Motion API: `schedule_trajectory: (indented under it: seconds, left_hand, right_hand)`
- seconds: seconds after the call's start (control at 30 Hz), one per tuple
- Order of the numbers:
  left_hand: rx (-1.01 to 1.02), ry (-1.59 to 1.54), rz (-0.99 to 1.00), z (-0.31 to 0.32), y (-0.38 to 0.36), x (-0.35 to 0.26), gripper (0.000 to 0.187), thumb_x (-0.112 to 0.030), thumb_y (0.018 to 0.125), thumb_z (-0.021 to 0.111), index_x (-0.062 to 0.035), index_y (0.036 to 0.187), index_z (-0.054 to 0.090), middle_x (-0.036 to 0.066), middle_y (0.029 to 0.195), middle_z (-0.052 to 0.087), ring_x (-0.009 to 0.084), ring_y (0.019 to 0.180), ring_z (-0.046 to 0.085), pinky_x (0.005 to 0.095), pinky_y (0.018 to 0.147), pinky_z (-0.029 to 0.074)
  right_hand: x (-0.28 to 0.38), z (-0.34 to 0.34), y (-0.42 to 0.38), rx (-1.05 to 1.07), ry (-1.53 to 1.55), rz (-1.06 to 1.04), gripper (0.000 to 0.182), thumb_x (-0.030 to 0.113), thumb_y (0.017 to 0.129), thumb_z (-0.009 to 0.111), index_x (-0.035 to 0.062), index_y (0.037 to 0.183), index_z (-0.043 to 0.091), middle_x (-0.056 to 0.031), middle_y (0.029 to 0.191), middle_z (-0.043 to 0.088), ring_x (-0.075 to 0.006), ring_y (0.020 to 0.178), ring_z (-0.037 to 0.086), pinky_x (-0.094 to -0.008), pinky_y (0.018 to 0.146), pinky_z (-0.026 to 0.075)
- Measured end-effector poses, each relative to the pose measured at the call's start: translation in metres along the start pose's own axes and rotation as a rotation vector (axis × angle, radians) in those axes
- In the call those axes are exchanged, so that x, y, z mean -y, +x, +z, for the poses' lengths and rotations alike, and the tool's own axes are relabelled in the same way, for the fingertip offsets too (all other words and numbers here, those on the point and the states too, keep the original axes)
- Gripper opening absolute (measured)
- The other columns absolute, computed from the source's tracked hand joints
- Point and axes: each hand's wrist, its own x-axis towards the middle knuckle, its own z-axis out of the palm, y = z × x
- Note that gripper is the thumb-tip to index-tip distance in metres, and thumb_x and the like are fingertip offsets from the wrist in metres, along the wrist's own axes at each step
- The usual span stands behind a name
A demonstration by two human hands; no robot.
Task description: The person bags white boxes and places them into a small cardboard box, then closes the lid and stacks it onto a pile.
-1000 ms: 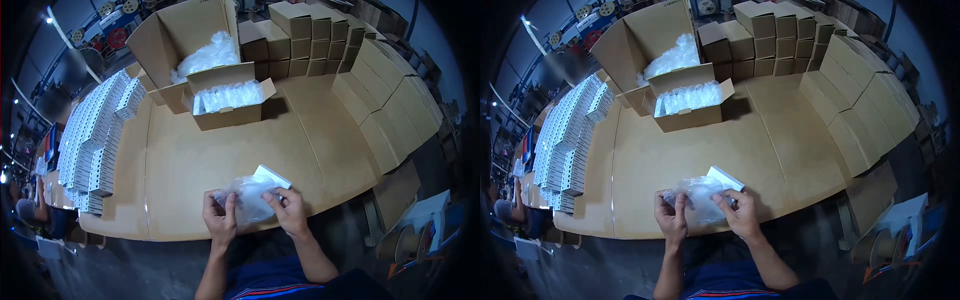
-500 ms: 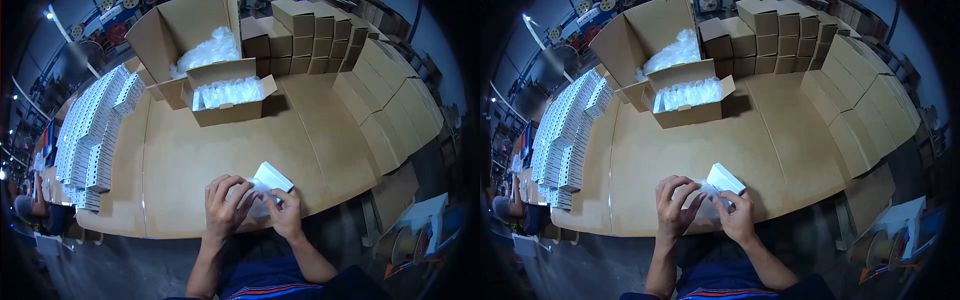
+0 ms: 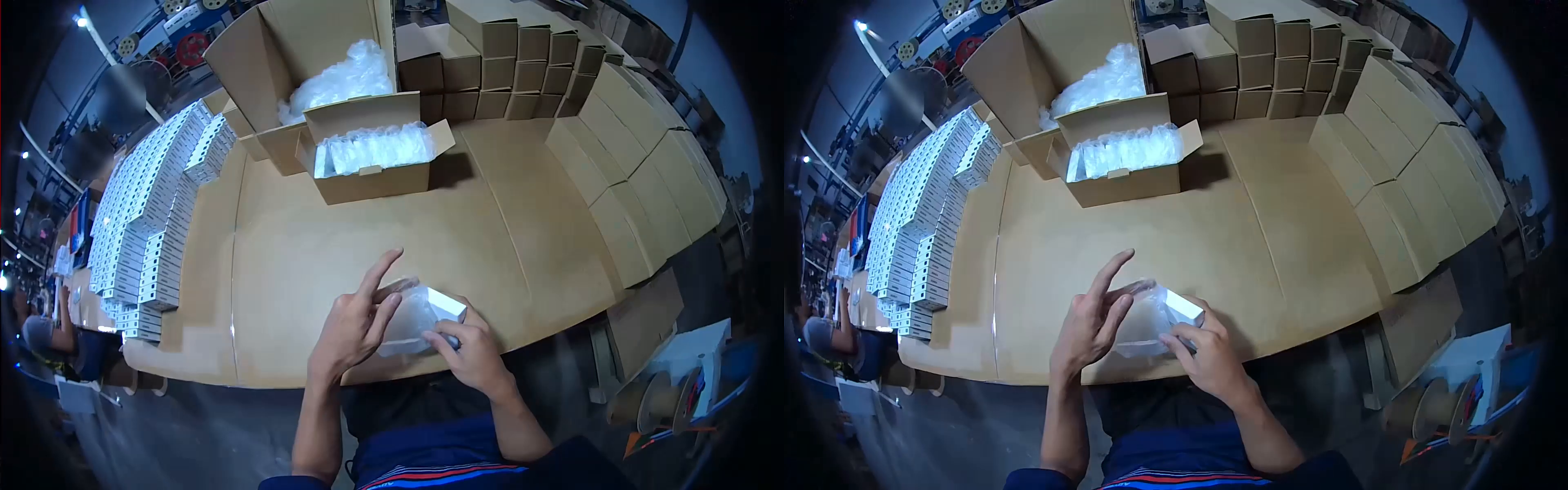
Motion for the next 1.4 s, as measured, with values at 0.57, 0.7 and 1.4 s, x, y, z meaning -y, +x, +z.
schedule_trajectory:
  seconds: [0.57, 0.7, 1.4]
  left_hand:
    - [-0.327, -0.693, -0.167, 0.052, -0.035, 0.051, 0.037, -0.009, 0.101, 0.066, 0.0000, 0.132, 0.050, 0.010, 0.115, 0.061, 0.0147, 0.098, 0.062, 0.0289, 0.082, 0.054]
    - [-0.204, -0.863, -0.355, 0.049, -0.045, 0.041, 0.024, -0.002, 0.098, 0.068, -0.0008, 0.118, 0.055, 0.005, 0.098, 0.064, 0.0096, 0.075, 0.061, 0.0257, 0.067, 0.052]
    - [-0.114, -0.365, -0.177, 0.044, -0.042, 0.036, 0.041, -0.009, 0.082, 0.088, 0.0029, 0.113, 0.065, 0.010, 0.098, 0.074, 0.0161, 0.093, 0.071, 0.0302, 0.085, 0.057]
  right_hand:
    - [-0.025, 0.011, 0.006, -0.222, 0.160, 0.109, 0.031, 0.027, 0.099, 0.072, 0.0003, 0.083, 0.071, -0.0094, 0.080, 0.057, -0.0159, 0.069, 0.052, -0.0315, 0.063, 0.043]
    - [-0.031, 0.016, 0.006, -0.272, 0.268, 0.183, 0.034, 0.028, 0.100, 0.071, -0.0001, 0.081, 0.069, -0.0085, 0.077, 0.057, -0.0160, 0.070, 0.051, -0.0320, 0.065, 0.043]
    - [-0.027, -0.045, 0.042, -0.378, 0.532, -0.020, 0.034, 0.004, 0.104, 0.052, -0.0035, 0.138, 0.052, -0.0137, 0.123, 0.066, -0.0169, 0.109, 0.063, -0.0292, 0.097, 0.050]
